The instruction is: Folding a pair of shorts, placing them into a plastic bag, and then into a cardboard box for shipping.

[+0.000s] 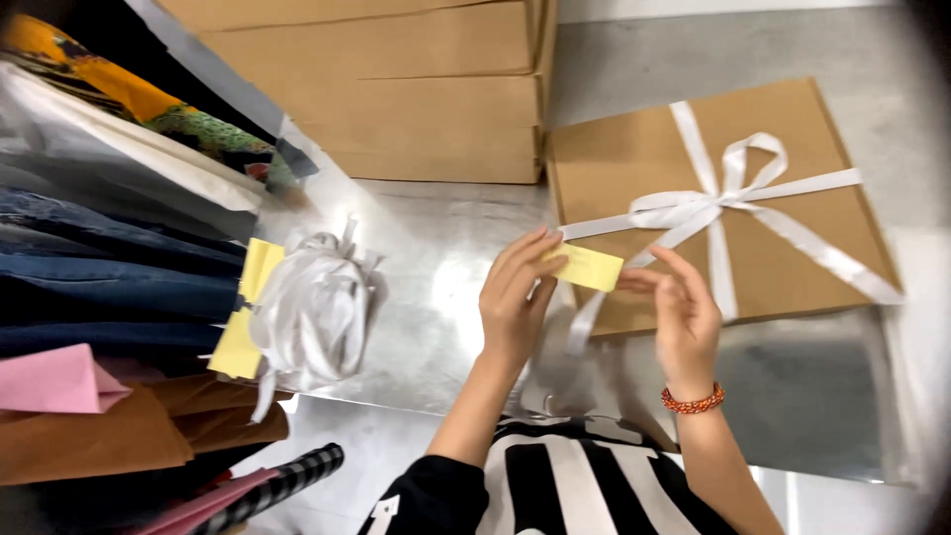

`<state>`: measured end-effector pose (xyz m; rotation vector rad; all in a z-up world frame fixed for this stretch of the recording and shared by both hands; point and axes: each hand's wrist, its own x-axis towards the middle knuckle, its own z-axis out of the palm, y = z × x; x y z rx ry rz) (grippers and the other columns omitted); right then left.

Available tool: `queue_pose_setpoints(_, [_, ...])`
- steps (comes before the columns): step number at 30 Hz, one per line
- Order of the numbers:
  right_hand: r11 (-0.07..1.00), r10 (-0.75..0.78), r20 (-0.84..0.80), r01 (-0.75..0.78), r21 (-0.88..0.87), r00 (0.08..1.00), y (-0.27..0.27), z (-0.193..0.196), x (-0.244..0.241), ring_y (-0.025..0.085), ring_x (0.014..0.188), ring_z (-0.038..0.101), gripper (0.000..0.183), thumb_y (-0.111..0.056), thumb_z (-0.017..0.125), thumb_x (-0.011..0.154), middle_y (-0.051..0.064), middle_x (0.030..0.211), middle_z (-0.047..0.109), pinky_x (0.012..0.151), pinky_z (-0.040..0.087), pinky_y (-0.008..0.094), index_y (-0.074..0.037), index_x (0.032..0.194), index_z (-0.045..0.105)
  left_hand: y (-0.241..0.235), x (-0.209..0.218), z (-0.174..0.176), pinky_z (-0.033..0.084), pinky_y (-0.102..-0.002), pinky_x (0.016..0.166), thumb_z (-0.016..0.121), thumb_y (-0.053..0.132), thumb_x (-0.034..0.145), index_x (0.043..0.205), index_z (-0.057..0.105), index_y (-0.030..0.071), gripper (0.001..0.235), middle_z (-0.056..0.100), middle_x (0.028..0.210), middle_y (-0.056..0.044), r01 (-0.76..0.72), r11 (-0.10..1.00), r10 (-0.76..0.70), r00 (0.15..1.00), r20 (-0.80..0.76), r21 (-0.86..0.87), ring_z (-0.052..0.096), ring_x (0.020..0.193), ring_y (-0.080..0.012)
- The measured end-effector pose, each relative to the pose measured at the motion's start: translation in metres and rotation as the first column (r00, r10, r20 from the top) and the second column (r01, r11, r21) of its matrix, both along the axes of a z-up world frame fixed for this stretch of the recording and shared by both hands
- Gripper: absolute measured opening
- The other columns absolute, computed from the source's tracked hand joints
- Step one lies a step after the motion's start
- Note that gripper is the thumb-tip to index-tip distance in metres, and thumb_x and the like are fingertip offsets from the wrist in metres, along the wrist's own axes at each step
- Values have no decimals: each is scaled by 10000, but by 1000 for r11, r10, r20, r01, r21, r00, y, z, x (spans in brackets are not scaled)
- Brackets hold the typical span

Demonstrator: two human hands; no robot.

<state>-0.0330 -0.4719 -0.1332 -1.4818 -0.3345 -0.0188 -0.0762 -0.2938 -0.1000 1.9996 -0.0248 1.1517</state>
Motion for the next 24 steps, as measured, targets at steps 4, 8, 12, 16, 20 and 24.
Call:
queue_pose_setpoints(4, [992,125,-95,-122,32,988,44,7,-17,217,986,757,488,-130,601,1066,229,1121,771,916,619,362,32,1523,551,40,-34,-1,683,-419,930,807,-73,902,990,824,87,183,823,1150,-86,-58,997,54,996,73,50,792,1072,-353])
queue_pose_setpoints(8, [991,132,-169,-129,27,977,84,21,-42,192,896,755,489,-1,682,1001,223,1081,765,845,635,317,15,1475,562,72,-59,3,683,-406,952,724,-114,931,1047,827,87,254,811,1185,-90,-46,999,43,991,128,21,786,1092,-361])
queue_pose_setpoints(12, [997,74,-154,-78,-16,985,119,20,-55,171,854,757,266,23,689,1032,199,1050,769,810,651,306,29,1294,646,108,-89,17,626,-459,1027,488,-200,962,1283,746,33,473,770,1296,-133,114,977,-113,993,19,-182,736,1214,-375])
queue_pose_setpoints(16, [995,60,-122,-70,-75,991,145,22,-67,128,861,728,170,30,718,1031,165,1009,761,801,628,279,16,1201,709,149,-110,10,629,-378,929,662,-2,1013,1387,701,81,385,754,1335,-86,196,951,-227,968,-107,-241,710,1218,-316])
queue_pose_setpoints(20, [972,54,-153,-87,-220,987,165,44,-78,108,964,707,127,-75,720,1030,79,1076,772,838,570,214,-37,1151,717,174,-120,12,558,-351,1106,718,249,1055,1367,687,136,333,733,1353,-16,256,955,-289,919,-269,-151,665,1188,-218])
queue_pose_setpoints(24, [958,119,-136,-150,-243,984,175,42,-71,95,904,666,143,-98,718,1025,72,1040,774,791,523,211,-36,1153,731,187,-119,6,552,-331,1082,767,211,1014,1353,696,155,351,745,1323,-2,243,957,-282,907,-312,-159,676,1182,-199])
